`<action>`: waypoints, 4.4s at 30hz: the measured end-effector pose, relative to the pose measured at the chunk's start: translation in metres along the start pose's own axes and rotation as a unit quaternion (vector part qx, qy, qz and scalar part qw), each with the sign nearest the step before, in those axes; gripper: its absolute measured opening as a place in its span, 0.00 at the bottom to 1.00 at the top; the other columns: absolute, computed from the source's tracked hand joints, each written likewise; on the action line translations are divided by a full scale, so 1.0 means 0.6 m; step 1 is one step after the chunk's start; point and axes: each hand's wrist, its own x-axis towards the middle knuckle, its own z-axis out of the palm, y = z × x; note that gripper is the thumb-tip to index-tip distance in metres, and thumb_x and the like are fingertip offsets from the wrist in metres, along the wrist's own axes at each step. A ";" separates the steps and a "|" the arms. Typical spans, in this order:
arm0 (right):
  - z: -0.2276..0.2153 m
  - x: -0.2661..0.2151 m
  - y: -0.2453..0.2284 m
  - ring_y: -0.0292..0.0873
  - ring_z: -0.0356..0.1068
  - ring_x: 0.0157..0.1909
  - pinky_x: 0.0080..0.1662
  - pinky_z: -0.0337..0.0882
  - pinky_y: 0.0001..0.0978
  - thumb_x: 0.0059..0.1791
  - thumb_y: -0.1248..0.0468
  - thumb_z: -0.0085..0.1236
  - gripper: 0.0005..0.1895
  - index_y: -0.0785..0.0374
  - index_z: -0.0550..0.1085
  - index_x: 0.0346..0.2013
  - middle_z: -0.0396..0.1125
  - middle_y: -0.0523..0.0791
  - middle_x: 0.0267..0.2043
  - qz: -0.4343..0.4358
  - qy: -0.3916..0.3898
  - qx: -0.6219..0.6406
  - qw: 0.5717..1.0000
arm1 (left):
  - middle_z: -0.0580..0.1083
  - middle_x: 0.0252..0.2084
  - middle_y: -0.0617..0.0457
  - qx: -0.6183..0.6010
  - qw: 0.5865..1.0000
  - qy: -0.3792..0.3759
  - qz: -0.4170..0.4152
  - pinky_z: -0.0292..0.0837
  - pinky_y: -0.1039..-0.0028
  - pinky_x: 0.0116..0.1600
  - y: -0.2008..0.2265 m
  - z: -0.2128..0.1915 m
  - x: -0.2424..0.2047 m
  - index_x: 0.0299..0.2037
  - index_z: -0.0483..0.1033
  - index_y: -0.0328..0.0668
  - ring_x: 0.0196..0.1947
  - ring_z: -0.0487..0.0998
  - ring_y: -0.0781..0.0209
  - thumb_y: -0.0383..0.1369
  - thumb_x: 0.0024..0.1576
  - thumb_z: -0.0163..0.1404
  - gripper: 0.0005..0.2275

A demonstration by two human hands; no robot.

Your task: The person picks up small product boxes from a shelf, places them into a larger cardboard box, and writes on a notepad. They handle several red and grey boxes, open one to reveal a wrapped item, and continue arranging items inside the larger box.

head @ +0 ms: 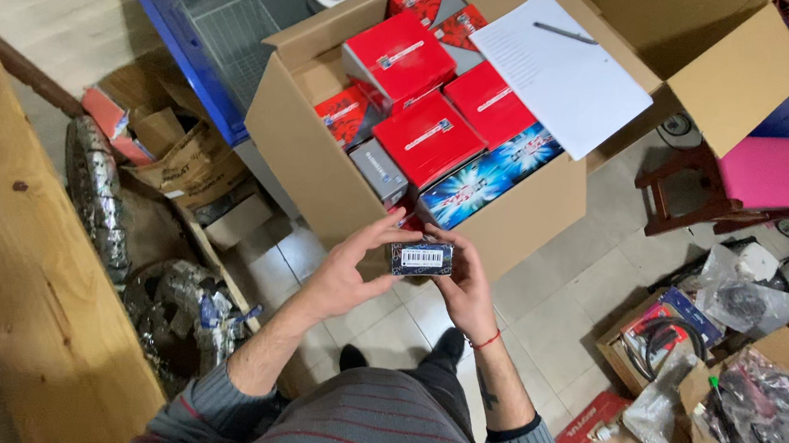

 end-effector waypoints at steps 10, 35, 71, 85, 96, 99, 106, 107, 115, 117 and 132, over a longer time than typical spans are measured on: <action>-0.177 0.040 -0.012 0.49 0.75 0.65 0.60 0.79 0.39 0.52 0.77 0.65 0.30 0.67 0.70 0.69 0.70 0.54 0.73 0.023 0.004 -0.007 1.000 | 0.79 0.70 0.49 0.013 0.999 0.028 -0.026 0.63 0.57 0.78 -0.020 0.131 0.107 0.83 0.59 0.42 0.73 0.76 0.54 0.23 0.57 0.64 0.41; -0.504 0.098 -0.029 0.50 0.75 0.65 0.61 0.78 0.40 0.51 0.80 0.65 0.32 0.66 0.68 0.69 0.68 0.55 0.73 0.008 0.000 -0.011 1.000 | 0.79 0.67 0.41 -0.011 0.999 0.036 -0.028 0.65 0.57 0.78 -0.070 0.372 0.326 0.81 0.59 0.36 0.73 0.76 0.47 0.19 0.55 0.66 0.41; -0.553 0.373 -0.076 0.49 0.77 0.62 0.56 0.81 0.37 0.50 0.73 0.72 0.22 0.62 0.82 0.59 0.75 0.52 0.61 -0.107 0.073 -0.248 0.960 | 0.77 0.68 0.41 -0.003 0.997 0.048 -0.051 0.69 0.47 0.75 -0.191 0.271 0.563 0.76 0.70 0.41 0.72 0.74 0.40 0.21 0.53 0.67 0.37; -0.640 0.538 -0.052 0.52 0.78 0.61 0.55 0.83 0.40 0.49 0.73 0.73 0.23 0.62 0.83 0.59 0.75 0.54 0.60 -0.097 -0.065 -0.230 0.966 | 0.72 0.67 0.42 0.028 0.977 0.182 -0.106 0.79 0.52 0.67 -0.265 0.313 0.614 0.72 0.76 0.43 0.68 0.77 0.42 0.30 0.57 0.71 0.30; -0.707 0.632 -0.019 0.51 0.77 0.58 0.55 0.82 0.42 0.49 0.75 0.72 0.26 0.60 0.81 0.62 0.75 0.52 0.62 -0.056 -0.198 -0.185 0.961 | 0.72 0.67 0.35 0.071 0.943 0.291 -0.142 0.80 0.42 0.63 -0.236 0.388 0.663 0.71 0.75 0.37 0.65 0.78 0.32 0.29 0.59 0.68 0.28; -0.707 0.649 -0.035 0.53 0.77 0.59 0.56 0.82 0.43 0.48 0.76 0.71 0.26 0.60 0.81 0.61 0.75 0.52 0.62 -0.073 -0.208 -0.192 0.956 | 0.71 0.68 0.34 0.072 0.931 0.318 -0.167 0.79 0.41 0.64 -0.231 0.402 0.663 0.72 0.74 0.36 0.65 0.78 0.30 0.30 0.60 0.68 0.29; -0.709 0.675 -0.046 0.54 0.74 0.64 0.64 0.76 0.48 0.45 0.72 0.77 0.27 0.55 0.84 0.58 0.73 0.47 0.59 -0.201 -0.202 -0.267 0.921 | 0.68 0.70 0.29 0.038 0.909 0.369 -0.190 0.79 0.37 0.66 -0.215 0.431 0.672 0.76 0.68 0.36 0.66 0.76 0.20 0.27 0.60 0.67 0.33; -0.706 0.675 -0.050 0.56 0.74 0.65 0.65 0.76 0.50 0.44 0.73 0.77 0.26 0.56 0.84 0.56 0.73 0.49 0.59 -0.202 -0.199 -0.256 0.924 | 0.67 0.70 0.28 0.036 0.908 0.373 -0.190 0.78 0.35 0.66 -0.211 0.433 0.674 0.77 0.66 0.35 0.66 0.75 0.19 0.27 0.60 0.67 0.34; -0.694 0.663 -0.048 0.54 0.78 0.63 0.65 0.75 0.50 0.43 0.74 0.78 0.26 0.55 0.86 0.55 0.77 0.47 0.56 -0.232 -0.189 -0.265 0.916 | 0.63 0.73 0.24 0.027 0.906 0.367 -0.210 0.77 0.34 0.68 -0.203 0.423 0.674 0.79 0.61 0.35 0.69 0.71 0.14 0.29 0.58 0.69 0.39; -0.691 0.660 -0.045 0.54 0.77 0.57 0.60 0.76 0.47 0.42 0.72 0.80 0.26 0.55 0.86 0.55 0.76 0.47 0.53 -0.227 -0.181 -0.280 0.915 | 0.60 0.76 0.27 0.066 0.914 0.346 -0.201 0.75 0.33 0.69 -0.199 0.415 0.677 0.79 0.63 0.37 0.73 0.66 0.15 0.34 0.57 0.70 0.40; -0.684 0.629 -0.037 0.41 0.72 0.53 0.49 0.81 0.35 0.44 0.67 0.80 0.28 0.58 0.82 0.59 0.74 0.47 0.48 -0.004 -0.161 -0.195 0.967 | 0.62 0.73 0.26 0.029 0.923 0.323 -0.207 0.78 0.36 0.67 -0.235 0.390 0.651 0.79 0.63 0.39 0.71 0.69 0.16 0.29 0.65 0.62 0.32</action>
